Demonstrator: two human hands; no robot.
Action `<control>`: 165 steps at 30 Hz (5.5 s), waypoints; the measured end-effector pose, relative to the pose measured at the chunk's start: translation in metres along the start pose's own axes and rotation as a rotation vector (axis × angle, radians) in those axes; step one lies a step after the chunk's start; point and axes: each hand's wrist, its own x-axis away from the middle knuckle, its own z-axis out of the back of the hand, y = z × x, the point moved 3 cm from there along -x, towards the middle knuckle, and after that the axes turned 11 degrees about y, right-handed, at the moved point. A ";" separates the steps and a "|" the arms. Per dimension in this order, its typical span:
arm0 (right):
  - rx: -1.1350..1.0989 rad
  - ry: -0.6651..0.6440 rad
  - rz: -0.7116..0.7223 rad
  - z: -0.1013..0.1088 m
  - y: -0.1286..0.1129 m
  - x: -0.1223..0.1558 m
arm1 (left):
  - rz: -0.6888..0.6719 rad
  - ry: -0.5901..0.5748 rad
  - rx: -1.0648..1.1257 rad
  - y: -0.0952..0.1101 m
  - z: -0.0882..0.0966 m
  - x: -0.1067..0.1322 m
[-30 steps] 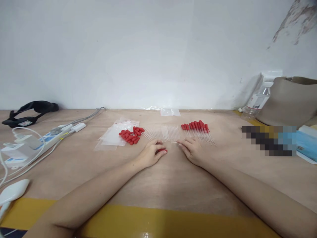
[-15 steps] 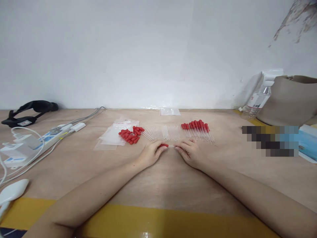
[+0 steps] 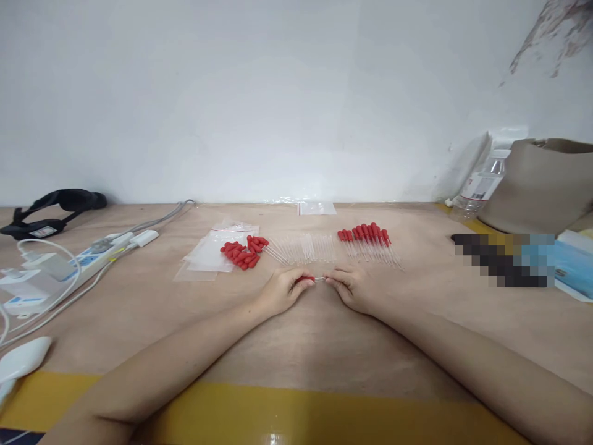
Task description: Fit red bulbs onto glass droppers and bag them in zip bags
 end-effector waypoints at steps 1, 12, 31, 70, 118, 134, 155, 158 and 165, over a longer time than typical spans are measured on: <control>0.030 0.003 -0.004 0.001 -0.001 0.000 | -0.001 0.003 -0.008 -0.001 0.000 0.000; 0.182 -0.071 -0.092 0.005 -0.015 -0.002 | -0.077 0.005 -0.049 -0.004 0.000 0.000; 0.094 0.171 0.279 -0.003 -0.006 -0.002 | -0.415 0.044 -0.234 -0.001 -0.004 -0.004; 0.789 -0.019 -0.658 0.011 0.074 -0.052 | -0.115 -0.015 -0.184 -0.012 0.008 -0.005; 0.024 0.088 -0.383 -0.005 0.024 -0.035 | 0.541 0.136 -0.662 -0.100 0.126 -0.065; 0.101 0.026 -0.198 0.024 -0.001 -0.006 | 0.323 0.015 0.309 -0.017 0.002 -0.001; 0.135 0.068 -0.035 0.005 -0.011 -0.003 | 0.136 -0.018 0.158 -0.008 0.004 0.001; 0.116 0.033 -0.007 0.003 -0.009 -0.002 | 0.155 -0.042 0.158 -0.007 0.003 0.003; 0.143 -0.066 0.079 0.010 -0.011 -0.008 | 0.081 -0.025 0.115 -0.004 0.004 0.005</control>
